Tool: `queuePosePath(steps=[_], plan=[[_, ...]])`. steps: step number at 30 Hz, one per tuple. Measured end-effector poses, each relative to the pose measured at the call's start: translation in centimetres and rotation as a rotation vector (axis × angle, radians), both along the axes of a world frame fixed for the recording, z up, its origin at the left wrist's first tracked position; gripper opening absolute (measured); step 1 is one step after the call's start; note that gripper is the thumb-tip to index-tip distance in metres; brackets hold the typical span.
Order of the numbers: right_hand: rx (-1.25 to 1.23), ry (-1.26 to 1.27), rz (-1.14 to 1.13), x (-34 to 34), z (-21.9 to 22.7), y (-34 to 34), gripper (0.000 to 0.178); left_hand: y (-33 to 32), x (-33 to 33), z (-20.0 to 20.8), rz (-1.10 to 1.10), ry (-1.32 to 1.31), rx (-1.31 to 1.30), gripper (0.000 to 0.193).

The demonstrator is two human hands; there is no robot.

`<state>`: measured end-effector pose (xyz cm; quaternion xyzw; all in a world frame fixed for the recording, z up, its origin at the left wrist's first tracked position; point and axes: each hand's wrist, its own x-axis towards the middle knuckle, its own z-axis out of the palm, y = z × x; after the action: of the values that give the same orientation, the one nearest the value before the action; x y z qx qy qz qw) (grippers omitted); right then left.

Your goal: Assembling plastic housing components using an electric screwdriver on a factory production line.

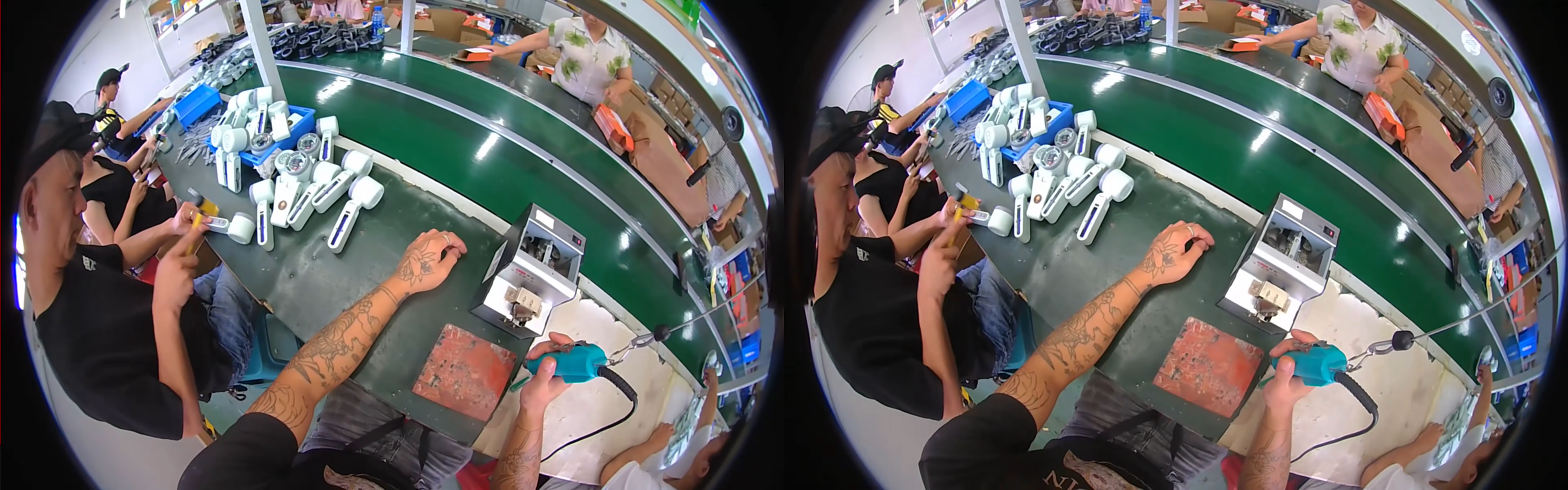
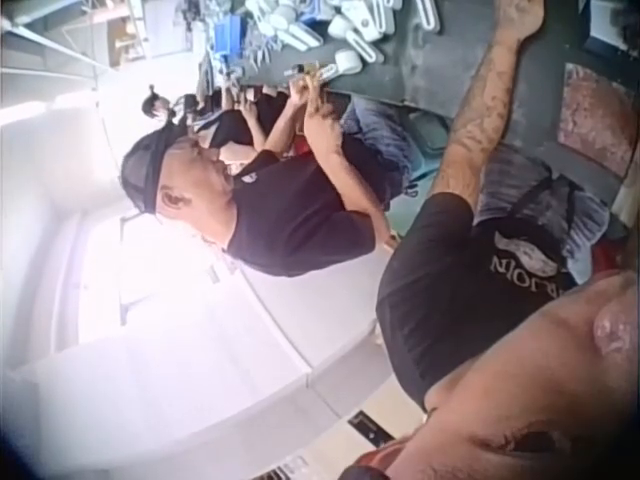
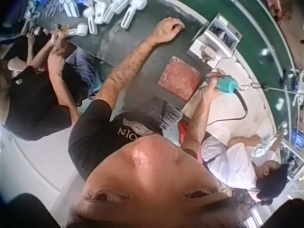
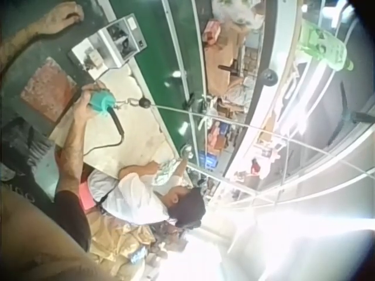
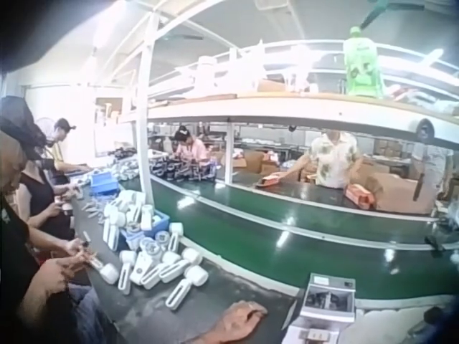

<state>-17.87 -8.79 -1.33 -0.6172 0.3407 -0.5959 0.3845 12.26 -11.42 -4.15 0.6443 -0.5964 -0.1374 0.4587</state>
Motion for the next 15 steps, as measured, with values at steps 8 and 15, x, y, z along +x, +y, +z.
queuePosePath(steps=[8, 15], plan=[[0.004, -0.005, 0.006, 0.06, 0.36, 0.28, 0.067, 0.06, -0.05, -0.02, -0.002, 0.001, -0.007, 0.014], [0.003, -0.007, 0.013, 0.00, 0.21, 0.29, 0.064, 0.15, -0.05, -0.04, -0.002, 0.000, -0.015, 0.013]])
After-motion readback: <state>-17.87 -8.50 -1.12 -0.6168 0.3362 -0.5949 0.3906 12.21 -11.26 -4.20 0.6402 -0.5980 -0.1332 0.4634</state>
